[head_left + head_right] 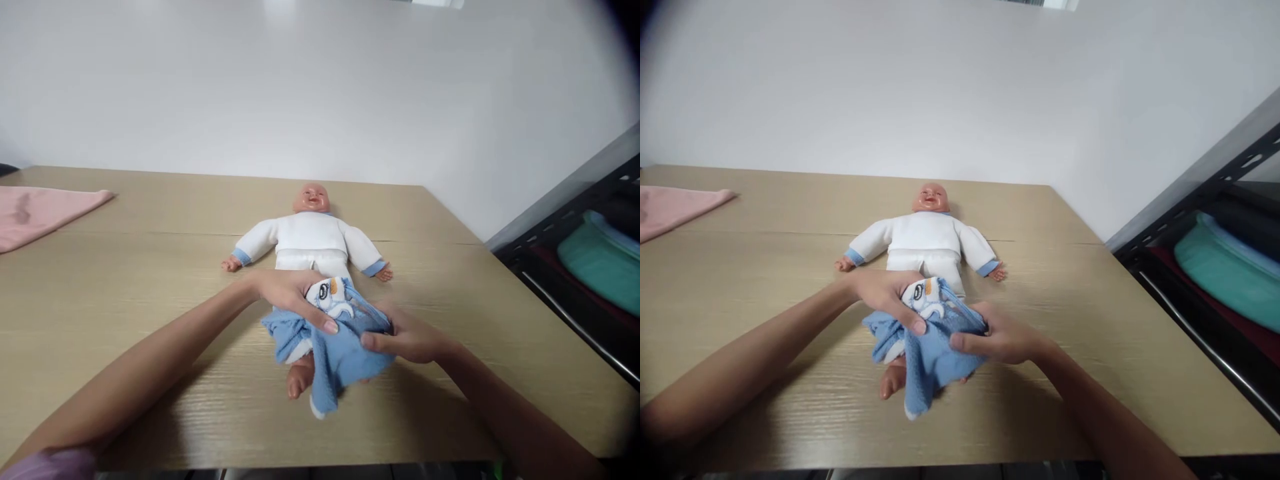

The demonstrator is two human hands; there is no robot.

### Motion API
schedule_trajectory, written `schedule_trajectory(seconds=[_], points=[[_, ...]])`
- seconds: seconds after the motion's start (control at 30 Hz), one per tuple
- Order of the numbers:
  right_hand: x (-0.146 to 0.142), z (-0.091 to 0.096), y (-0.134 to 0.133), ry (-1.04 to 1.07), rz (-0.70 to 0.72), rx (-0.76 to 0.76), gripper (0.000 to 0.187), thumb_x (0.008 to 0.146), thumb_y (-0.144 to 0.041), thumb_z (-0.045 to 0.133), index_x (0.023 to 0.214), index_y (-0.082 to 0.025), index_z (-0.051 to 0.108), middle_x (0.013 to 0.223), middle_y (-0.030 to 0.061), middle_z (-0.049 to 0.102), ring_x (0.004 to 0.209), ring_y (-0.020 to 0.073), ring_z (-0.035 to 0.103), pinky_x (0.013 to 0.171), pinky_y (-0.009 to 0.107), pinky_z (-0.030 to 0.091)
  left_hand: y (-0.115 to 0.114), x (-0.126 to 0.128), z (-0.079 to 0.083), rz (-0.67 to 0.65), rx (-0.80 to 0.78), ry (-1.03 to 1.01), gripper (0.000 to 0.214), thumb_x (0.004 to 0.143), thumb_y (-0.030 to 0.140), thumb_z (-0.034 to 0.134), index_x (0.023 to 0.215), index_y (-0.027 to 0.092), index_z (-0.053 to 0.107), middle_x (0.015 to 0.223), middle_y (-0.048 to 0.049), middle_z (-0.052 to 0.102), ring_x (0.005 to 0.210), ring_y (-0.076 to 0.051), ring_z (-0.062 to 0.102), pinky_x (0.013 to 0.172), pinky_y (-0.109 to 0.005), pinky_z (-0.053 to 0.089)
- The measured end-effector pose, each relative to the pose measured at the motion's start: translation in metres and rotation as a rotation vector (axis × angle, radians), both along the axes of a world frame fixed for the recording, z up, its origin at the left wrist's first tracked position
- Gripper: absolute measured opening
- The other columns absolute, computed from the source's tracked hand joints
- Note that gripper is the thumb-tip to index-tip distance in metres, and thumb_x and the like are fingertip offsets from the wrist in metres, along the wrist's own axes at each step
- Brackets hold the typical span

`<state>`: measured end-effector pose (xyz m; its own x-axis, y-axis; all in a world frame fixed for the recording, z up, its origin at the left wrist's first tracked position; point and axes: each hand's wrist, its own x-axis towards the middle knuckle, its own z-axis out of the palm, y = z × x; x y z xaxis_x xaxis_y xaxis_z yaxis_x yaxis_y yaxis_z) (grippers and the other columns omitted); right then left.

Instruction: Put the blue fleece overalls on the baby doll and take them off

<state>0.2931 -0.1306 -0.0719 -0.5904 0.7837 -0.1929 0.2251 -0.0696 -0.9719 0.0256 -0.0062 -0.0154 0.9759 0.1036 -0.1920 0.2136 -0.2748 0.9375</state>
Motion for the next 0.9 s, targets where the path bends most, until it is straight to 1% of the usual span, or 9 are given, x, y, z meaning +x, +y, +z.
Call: schedule_trajectory(seconds=[0.1, 0.2, 0.3, 0.4, 0.53, 0.67, 0.73, 0.8, 0.9], points=[[0.002, 0.002, -0.004, 0.068, 0.045, -0.028, 0.042, 0.09, -0.061, 0.084, 0.105, -0.022, 0.078, 0.093, 0.003, 0.078, 0.081, 0.0245, 0.075, 0.073, 0.035, 0.064, 0.0, -0.001, -0.001, 0.032, -0.014, -0.028, 0.028, 0.093, 0.048, 0.083, 0.1, 0.021, 0.08, 0.095, -0.0015, 0.079, 0.087, -0.021, 0.072, 0.076, -0.029, 0.062], [0.006, -0.003, -0.003, 0.126, -0.072, 0.012, 0.041, 0.09, -0.06, 0.085, 0.113, -0.026, 0.08, 0.099, 0.0031, 0.079, 0.087, 0.0264, 0.076, 0.082, 0.04, 0.065, 0.001, -0.002, -0.002, 0.005, -0.078, -0.024, 0.026, 0.09, 0.043, 0.087, 0.104, 0.021, 0.081, 0.097, -0.0027, 0.081, 0.089, -0.023, 0.074, 0.078, -0.032, 0.064], [0.013, -0.011, 0.0, 0.14, -0.209, 0.087, 0.041, 0.089, -0.065, 0.085, 0.11, -0.03, 0.083, 0.109, 0.0041, 0.08, 0.101, 0.0298, 0.076, 0.098, 0.046, 0.061, 0.001, -0.003, -0.003, -0.071, -0.116, 0.027, 0.028, 0.085, 0.041, 0.091, 0.105, 0.022, 0.083, 0.105, -0.0047, 0.084, 0.095, -0.027, 0.077, 0.086, -0.038, 0.067], [0.017, -0.015, 0.002, 0.165, -0.234, 0.076, 0.043, 0.09, -0.069, 0.082, 0.111, -0.032, 0.083, 0.114, 0.0043, 0.08, 0.107, 0.0298, 0.074, 0.103, 0.047, 0.059, 0.002, -0.002, -0.005, -0.046, -0.084, 0.081, 0.031, 0.087, 0.047, 0.09, 0.104, 0.022, 0.083, 0.107, -0.0044, 0.085, 0.096, -0.027, 0.078, 0.084, -0.037, 0.067], [0.016, -0.01, 0.001, 0.179, -0.201, 0.035, 0.048, 0.092, -0.069, 0.081, 0.119, -0.03, 0.082, 0.116, 0.0044, 0.08, 0.106, 0.0273, 0.075, 0.1, 0.043, 0.061, 0.003, 0.0, -0.007, -0.024, -0.061, 0.1, 0.034, 0.089, 0.05, 0.089, 0.108, 0.023, 0.083, 0.11, -0.0033, 0.086, 0.099, -0.027, 0.079, 0.088, -0.037, 0.067], [0.008, 0.002, -0.002, 0.133, -0.01, -0.062, 0.053, 0.095, -0.063, 0.08, 0.132, -0.025, 0.075, 0.113, 0.0066, 0.081, 0.095, 0.0252, 0.077, 0.085, 0.037, 0.066, 0.003, 0.002, -0.008, -0.13, -0.074, 0.108, 0.031, 0.085, 0.045, 0.092, 0.102, 0.02, 0.085, 0.106, -0.0041, 0.086, 0.092, -0.025, 0.079, 0.081, -0.034, 0.067], [0.002, 0.007, -0.004, 0.084, 0.088, -0.053, 0.053, 0.091, -0.056, 0.087, 0.129, -0.023, 0.074, 0.111, 0.0063, 0.081, 0.095, 0.0249, 0.077, 0.083, 0.034, 0.065, 0.001, 0.003, -0.008, -0.166, -0.091, 0.115, 0.031, 0.084, 0.043, 0.094, 0.101, 0.019, 0.086, 0.105, -0.0052, 0.087, 0.091, -0.025, 0.08, 0.078, -0.032, 0.067], [-0.003, 0.01, -0.005, 0.035, 0.123, -0.011, 0.046, 0.086, -0.049, 0.093, 0.12, -0.022, 0.077, 0.107, 0.0045, 0.081, 0.095, 0.024, 0.076, 0.086, 0.033, 0.064, 0.0, 0.003, -0.006, -0.182, -0.093, 0.095, 0.029, 0.085, 0.04, 0.093, 0.102, 0.017, 0.086, 0.107, -0.006, 0.087, 0.093, -0.025, 0.08, 0.079, -0.03, 0.066], [-0.005, 0.01, -0.007, 0.048, 0.139, 0.019, 0.031, 0.093, -0.046, 0.087, 0.111, -0.023, 0.08, 0.098, 0.0023, 0.081, 0.093, 0.023, 0.076, 0.091, 0.034, 0.064, -0.002, 0.004, -0.004, -0.194, -0.078, 0.069, 0.028, 0.088, 0.035, 0.09, 0.108, 0.016, 0.086, 0.114, -0.0072, 0.087, 0.1, -0.025, 0.081, 0.088, -0.031, 0.066]])
